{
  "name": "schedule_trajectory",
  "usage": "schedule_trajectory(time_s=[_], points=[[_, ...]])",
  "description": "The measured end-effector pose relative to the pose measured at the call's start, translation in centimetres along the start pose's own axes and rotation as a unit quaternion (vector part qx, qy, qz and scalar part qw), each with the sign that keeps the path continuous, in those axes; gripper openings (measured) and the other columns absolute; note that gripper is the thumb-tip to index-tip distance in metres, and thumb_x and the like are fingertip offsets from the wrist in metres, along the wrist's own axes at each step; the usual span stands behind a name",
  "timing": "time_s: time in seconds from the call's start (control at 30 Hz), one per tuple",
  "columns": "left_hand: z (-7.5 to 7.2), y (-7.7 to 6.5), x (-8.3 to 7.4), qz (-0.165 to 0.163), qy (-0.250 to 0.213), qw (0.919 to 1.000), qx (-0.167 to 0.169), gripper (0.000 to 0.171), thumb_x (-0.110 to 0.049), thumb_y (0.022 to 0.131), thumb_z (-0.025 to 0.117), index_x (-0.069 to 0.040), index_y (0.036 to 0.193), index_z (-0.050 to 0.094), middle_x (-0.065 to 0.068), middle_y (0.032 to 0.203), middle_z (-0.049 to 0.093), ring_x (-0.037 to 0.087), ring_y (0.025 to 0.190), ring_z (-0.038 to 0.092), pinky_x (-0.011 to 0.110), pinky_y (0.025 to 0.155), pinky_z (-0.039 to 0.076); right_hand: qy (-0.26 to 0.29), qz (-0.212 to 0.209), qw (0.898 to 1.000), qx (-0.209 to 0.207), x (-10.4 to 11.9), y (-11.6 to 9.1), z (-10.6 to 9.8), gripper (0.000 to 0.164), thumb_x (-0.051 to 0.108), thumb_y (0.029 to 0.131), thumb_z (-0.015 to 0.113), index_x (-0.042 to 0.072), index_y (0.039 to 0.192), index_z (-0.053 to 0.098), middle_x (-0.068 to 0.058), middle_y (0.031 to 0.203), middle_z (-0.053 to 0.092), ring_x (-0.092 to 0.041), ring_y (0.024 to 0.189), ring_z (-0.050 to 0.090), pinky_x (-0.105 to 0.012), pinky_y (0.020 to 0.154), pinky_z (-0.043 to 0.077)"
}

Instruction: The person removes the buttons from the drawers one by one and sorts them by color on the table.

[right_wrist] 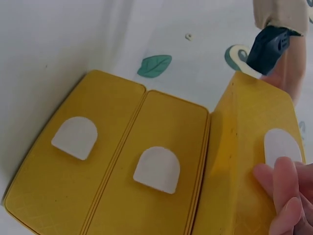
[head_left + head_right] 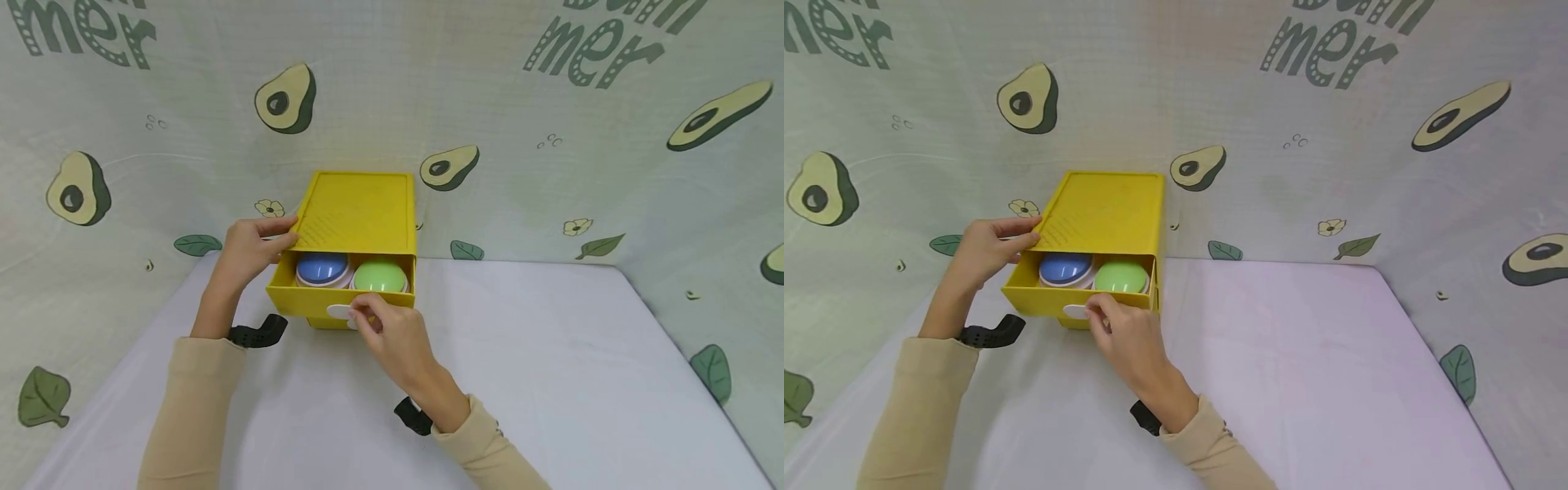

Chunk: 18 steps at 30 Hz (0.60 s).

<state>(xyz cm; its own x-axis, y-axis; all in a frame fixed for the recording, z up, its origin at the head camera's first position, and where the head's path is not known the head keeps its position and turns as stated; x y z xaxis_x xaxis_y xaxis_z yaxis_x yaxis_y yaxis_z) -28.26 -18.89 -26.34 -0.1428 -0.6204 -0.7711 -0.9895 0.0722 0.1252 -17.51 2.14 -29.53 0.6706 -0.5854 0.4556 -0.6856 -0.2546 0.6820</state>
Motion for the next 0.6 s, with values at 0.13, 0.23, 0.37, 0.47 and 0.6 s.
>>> schedule_trajectory(time_s=[0.13,0.23,0.37,0.47,0.6], points=[[0.1,-0.1,-0.3,-0.005,0.004,1.0000,-0.001,0.047,-0.033,0.093,0.056,-0.013,0.134,0.051,0.013,0.133,0.053,0.029,0.111,0.057,0.032,0.080,0.055,0.001,-0.002,1.000,-0.001,0.3,-0.4,-0.1,0.009,0.012,0.083,0.069,0.009,0.091,0.065,0.001,0.071,0.068,-0.004,0.052,0.050,-0.008,0.050,0.039],[0.1,-0.1,-0.3,-0.002,0.008,1.0000,-0.004,0.047,-0.033,0.093,0.056,-0.013,0.134,0.051,0.014,0.133,0.053,0.029,0.110,0.058,0.032,0.080,0.055,-0.004,-0.006,1.000,-0.001,0.5,-0.7,-0.2,0.009,0.011,0.083,0.069,0.009,0.091,0.065,0.002,0.070,0.068,-0.004,0.051,0.049,-0.007,0.049,0.038],[0.2,-0.1,0.0,-0.006,0.007,0.9999,-0.006,0.047,-0.033,0.093,0.055,-0.014,0.135,0.050,0.014,0.135,0.052,0.029,0.111,0.057,0.035,0.082,0.054,-0.006,-0.007,1.000,0.001,0.8,-1.0,-0.3,0.009,0.011,0.083,0.069,0.009,0.091,0.065,0.001,0.071,0.068,-0.004,0.052,0.051,-0.007,0.050,0.039],[0.3,0.0,0.4,-0.017,-0.007,0.9998,-0.003,0.048,-0.035,0.092,0.056,-0.016,0.136,0.049,0.012,0.137,0.050,0.028,0.112,0.056,0.036,0.085,0.053,-0.003,-0.005,1.000,0.002,0.8,-1.0,-0.3,0.009,0.011,0.083,0.069,0.009,0.091,0.065,0.001,0.072,0.069,-0.004,0.053,0.052,-0.007,0.051,0.041],[0.4,0.1,0.8,-0.027,-0.027,0.9992,0.004,0.050,-0.039,0.091,0.056,-0.019,0.137,0.048,0.009,0.138,0.049,0.026,0.113,0.056,0.034,0.085,0.053,-0.001,-0.005,1.000,0.002,0.9,-1.1,-0.4,0.010,0.010,0.083,0.069,0.009,0.091,0.065,0.001,0.072,0.069,-0.004,0.053,0.052,-0.008,0.052,0.041]])
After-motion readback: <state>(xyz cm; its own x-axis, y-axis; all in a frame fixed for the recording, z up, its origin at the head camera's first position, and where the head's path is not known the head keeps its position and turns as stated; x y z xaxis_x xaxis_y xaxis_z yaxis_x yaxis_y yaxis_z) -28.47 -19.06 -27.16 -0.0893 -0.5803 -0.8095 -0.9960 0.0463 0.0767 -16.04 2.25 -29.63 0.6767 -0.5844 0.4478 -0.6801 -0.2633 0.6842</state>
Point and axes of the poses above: each hand's wrist, its own y-axis towards the middle knuckle, its own z-axis out of the palm, x = y × z, the point moved 6 cm from there along y, towards the middle knuckle
